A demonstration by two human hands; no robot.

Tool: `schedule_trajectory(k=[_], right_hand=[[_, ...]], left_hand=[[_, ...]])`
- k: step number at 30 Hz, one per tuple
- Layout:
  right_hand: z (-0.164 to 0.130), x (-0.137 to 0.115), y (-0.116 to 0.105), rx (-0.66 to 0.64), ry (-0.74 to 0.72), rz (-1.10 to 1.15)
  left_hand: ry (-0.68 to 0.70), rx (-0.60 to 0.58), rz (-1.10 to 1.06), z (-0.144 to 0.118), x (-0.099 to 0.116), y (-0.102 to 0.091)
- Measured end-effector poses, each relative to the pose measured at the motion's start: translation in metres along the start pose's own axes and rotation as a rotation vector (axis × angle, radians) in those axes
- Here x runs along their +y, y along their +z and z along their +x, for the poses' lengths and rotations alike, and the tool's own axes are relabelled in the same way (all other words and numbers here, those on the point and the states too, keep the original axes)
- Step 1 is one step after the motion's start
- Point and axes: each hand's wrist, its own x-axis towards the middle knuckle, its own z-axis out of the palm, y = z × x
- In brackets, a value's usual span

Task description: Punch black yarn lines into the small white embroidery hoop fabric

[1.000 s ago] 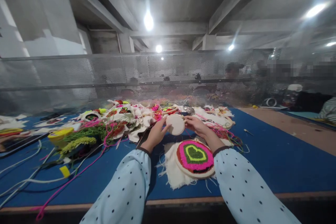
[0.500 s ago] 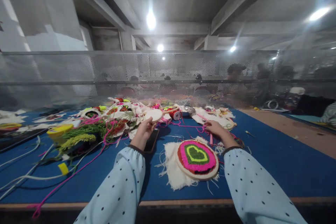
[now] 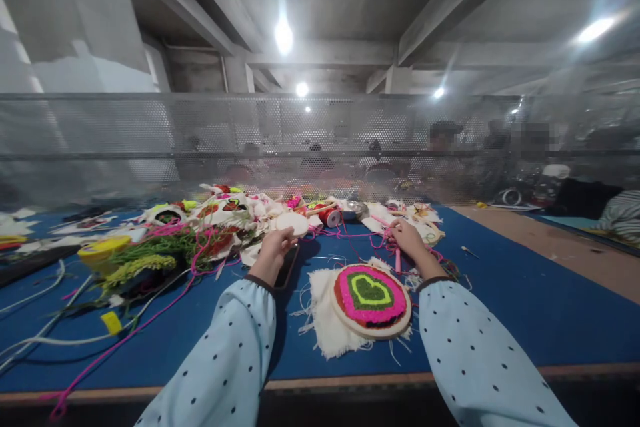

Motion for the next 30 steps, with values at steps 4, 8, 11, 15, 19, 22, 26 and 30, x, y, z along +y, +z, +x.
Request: schedule_trajectory(k=[4,8,11,15,19,22,26,30], right_hand=[[0.002,-0.009,-0.003,0.026,-0.028,0.208],[-0.005,-0.021,-0.007,0.03,-0.07,-0.009],[-0.011,-0.024,-0.011,-0.014,0.075,-0.257],[-0.013,-0.015,-0.016,-0.039,0.292,-0.318],[-0.006,0.002,-0.019,0.253,0.279,-0.241],[0.003,0.011,-0.024,0.431,0.323,0.057],[0.013,0.018,-0.034,0.604,0.361,0.315],[0.019,0.029,-0.04,0.662,0.406,0.343]], left_hand=[[-0.001,-0.02,0.044,-0.004,-0.002,0.001],[-0.039,-0.012,0.083,-0.008,-0.005,0.006],[-0.027,-0.015,0.084,-0.01,-0.008,0.009],[0.001,-0.062,0.091,-0.015,-0.01,0.012],[-0.01,-0.121,0.125,-0.017,-0.011,0.013],[-0.005,-0.144,0.158,-0.016,-0.012,0.014],[-0.013,-0.143,0.175,-0.017,-0.012,0.016],[-0.021,-0.142,0.2,-0.018,-0.01,0.018]])
